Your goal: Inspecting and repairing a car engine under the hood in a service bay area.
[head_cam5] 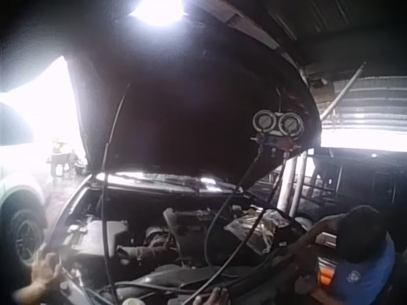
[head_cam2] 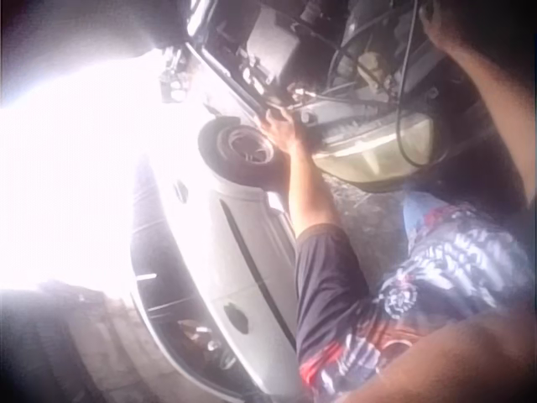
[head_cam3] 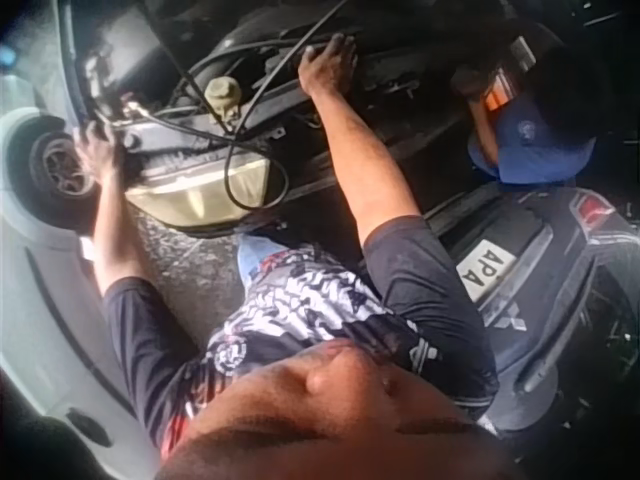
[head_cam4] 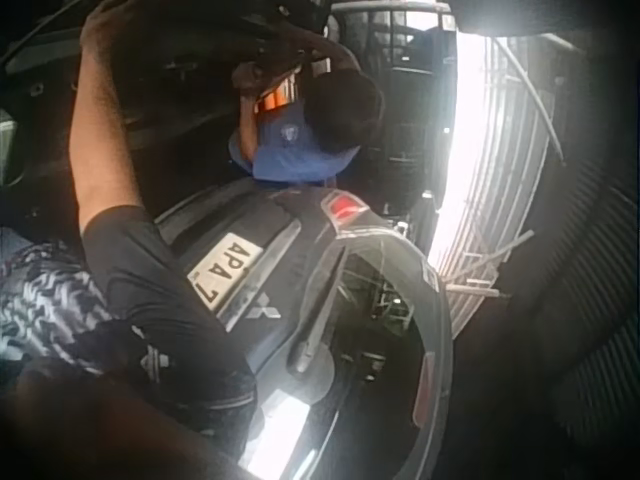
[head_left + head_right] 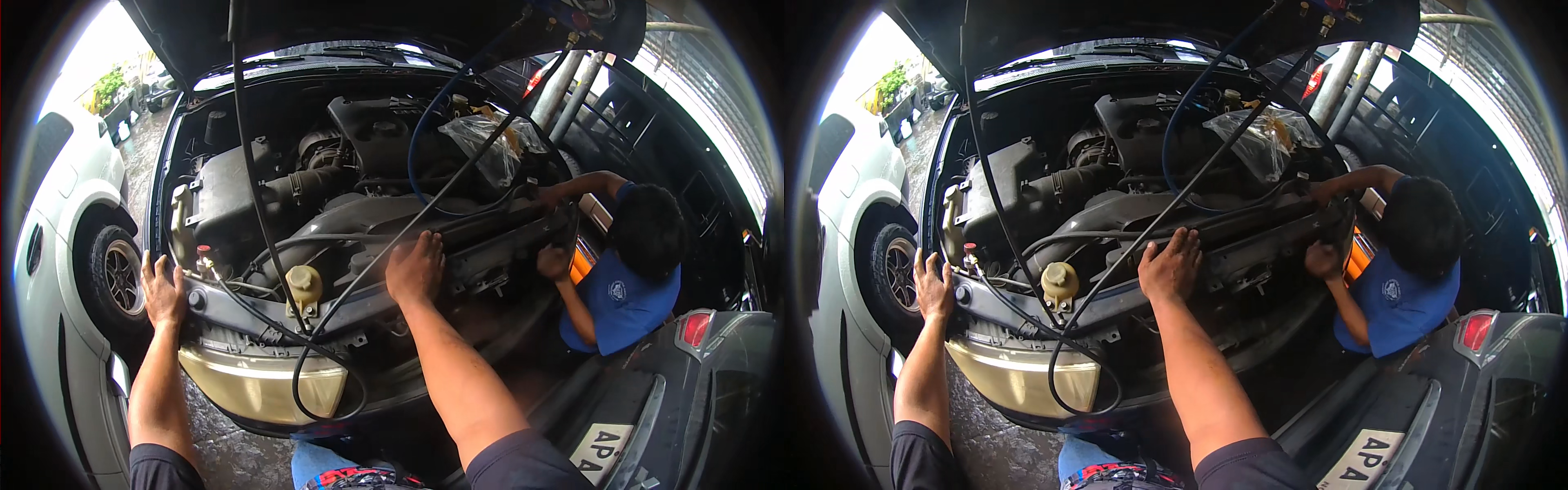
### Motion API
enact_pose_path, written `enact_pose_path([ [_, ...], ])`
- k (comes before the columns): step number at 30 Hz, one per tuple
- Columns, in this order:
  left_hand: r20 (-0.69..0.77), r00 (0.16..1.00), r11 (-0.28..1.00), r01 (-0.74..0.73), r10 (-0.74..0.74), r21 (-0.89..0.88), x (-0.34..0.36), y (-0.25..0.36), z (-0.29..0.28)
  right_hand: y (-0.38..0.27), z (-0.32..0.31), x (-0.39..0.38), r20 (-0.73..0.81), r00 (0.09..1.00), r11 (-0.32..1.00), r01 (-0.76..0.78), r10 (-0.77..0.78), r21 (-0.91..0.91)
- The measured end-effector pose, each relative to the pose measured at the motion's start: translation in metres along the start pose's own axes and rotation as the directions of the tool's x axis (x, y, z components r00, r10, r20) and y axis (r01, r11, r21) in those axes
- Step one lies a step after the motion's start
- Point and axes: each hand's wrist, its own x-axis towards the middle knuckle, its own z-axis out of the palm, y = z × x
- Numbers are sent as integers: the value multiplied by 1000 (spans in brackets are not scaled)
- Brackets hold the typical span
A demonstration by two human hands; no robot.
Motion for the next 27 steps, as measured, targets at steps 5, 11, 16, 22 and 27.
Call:
enact_pose_path([
  [5,-6,1000,1000,-3,3,2,1,-5,1,-5,-4,-1,41,999,1000,-20,20,-1],
  [11,-7,1000,1000,-8,8,8,3,3,1,-1,-7,1,48,998,999,-35,34,10],
  [16,-23,999,999,-28,28,25,0,-6,2,-3,-8,-1,43,999,1000,-22,21,16],
  [22,-69,996,998,-59,61,37,5,-5,12,4,-11,3,25,1000,999,0,-1,46],
  [27,-32,999,999,-32,33,31,2,-9,6,58,-34,1,1,981,979,195,-196,60],
])
